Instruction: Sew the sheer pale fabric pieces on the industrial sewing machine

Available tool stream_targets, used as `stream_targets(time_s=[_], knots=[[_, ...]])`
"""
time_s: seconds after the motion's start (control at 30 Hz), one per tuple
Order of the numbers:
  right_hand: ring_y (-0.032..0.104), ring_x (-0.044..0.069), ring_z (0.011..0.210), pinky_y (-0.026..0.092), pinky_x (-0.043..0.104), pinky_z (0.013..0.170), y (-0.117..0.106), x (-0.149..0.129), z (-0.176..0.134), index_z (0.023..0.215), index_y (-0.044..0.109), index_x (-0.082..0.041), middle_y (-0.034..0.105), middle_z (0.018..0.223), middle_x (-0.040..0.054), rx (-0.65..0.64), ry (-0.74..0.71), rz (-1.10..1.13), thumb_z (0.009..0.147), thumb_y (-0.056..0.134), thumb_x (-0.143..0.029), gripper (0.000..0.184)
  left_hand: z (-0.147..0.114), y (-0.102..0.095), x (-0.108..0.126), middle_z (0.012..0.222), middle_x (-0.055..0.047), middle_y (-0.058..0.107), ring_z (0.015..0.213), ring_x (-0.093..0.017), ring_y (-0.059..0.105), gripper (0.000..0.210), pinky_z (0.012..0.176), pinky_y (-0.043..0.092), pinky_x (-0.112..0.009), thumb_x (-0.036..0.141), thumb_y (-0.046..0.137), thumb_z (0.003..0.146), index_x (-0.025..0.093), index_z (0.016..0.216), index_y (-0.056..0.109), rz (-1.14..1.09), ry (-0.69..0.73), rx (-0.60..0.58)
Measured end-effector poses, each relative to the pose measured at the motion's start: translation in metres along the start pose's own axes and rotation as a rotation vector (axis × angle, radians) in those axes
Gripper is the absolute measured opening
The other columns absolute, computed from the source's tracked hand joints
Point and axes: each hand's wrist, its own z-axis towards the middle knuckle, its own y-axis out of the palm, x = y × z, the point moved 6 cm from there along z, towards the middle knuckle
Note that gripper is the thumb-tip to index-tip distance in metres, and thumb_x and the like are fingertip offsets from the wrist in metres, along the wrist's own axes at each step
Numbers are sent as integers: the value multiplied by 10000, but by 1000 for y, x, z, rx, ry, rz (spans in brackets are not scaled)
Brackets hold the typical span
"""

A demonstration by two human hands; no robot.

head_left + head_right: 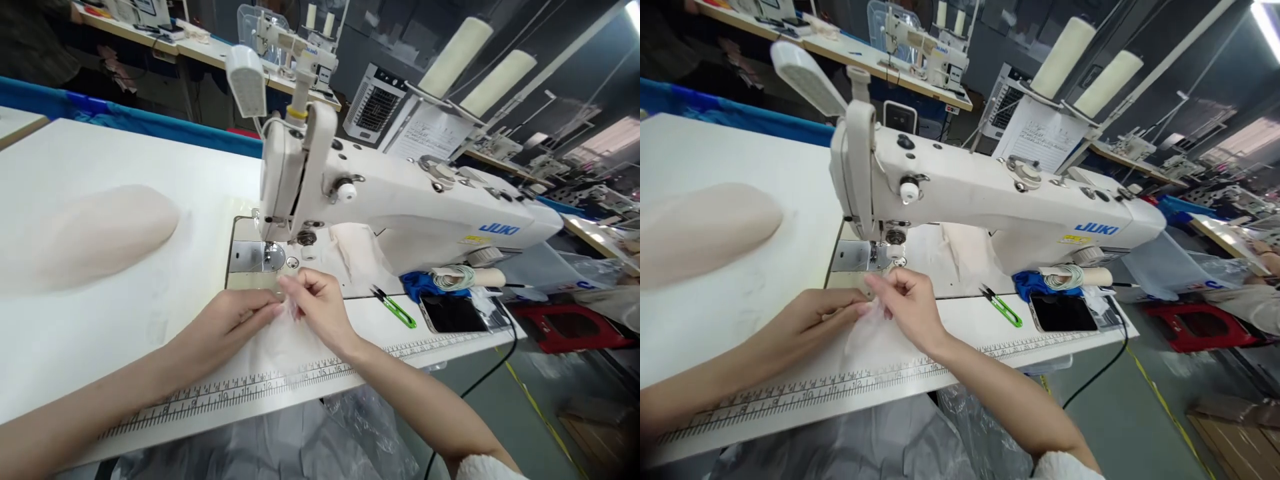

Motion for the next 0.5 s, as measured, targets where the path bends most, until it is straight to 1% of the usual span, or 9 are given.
stream_targets(time_s=[0.1, 0.17, 0.23, 0.3, 0.37, 0.43, 0.5], knots=[[505, 105, 504, 423, 238, 487, 3, 6, 2, 651, 531, -200, 526, 573, -28, -107, 106, 140, 879, 556, -560, 428, 2, -1, -1, 708, 22, 594, 649, -120, 536, 383, 607, 414, -231, 410, 379, 989, 183, 778, 604, -116, -5, -36], [534, 116, 568, 459, 249, 522, 4, 7, 2, 752, 588, -202, 553, 663, -13, -154, 139, 184, 893, 547, -502, 335, 3, -3, -2, 741, 12, 604, 672, -127, 545, 383, 620, 417, -236, 412, 373, 990, 181, 785, 599, -167, -14, -32], [550, 125, 636, 486, 263, 586, 3, 4, 1, 831, 618, -213, 564, 729, -7, -180, 113, 144, 867, 594, -415, 206, 3, -5, -2, 759, 5, 609, 692, -132, 557, 411, 641, 425, -245, 425, 355, 995, 178, 760, 585, -211, -35, -10], [559, 138, 707, 494, 274, 636, 3, 1, -2, 896, 620, -229, 568, 775, -5, -196, 67, 62, 828, 647, -355, 145, 2, -7, -2, 795, -5, 624, 743, -143, 579, 458, 702, 445, -267, 443, 307, 1005, 177, 758, 587, -268, -64, 13], [560, 147, 766, 494, 280, 671, 3, -2, -5, 929, 601, -240, 575, 841, -1, -194, 17, -21, 782, 704, -319, 196, 2, -8, -1, 799, -8, 622, 752, -150, 576, 485, 715, 447, -282, 477, 296, 1001, 175, 764, 592, -286, -80, 29], [558, 147, 800, 491, 283, 697, 2, -3, -8, 952, 582, -247, 575, 905, 3, -179, -26, -108, 754, 735, -296, 255, 1, -8, 0, 742, 3, 590, 681, -139, 536, 461, 634, 416, -267, 519, 376, 969, 171, 756, 590, -239, -87, 26], [557, 145, 805, 490, 288, 720, 3, -3, -11, 992, 565, -255, 575, 932, 2, -175, -45, -185, 752, 745, -292, 302, 1, -8, -1, 685, 18, 548, 617, -122, 487, 431, 564, 364, -250, 514, 434, 949, 169, 743, 589, -173, -84, 20]])
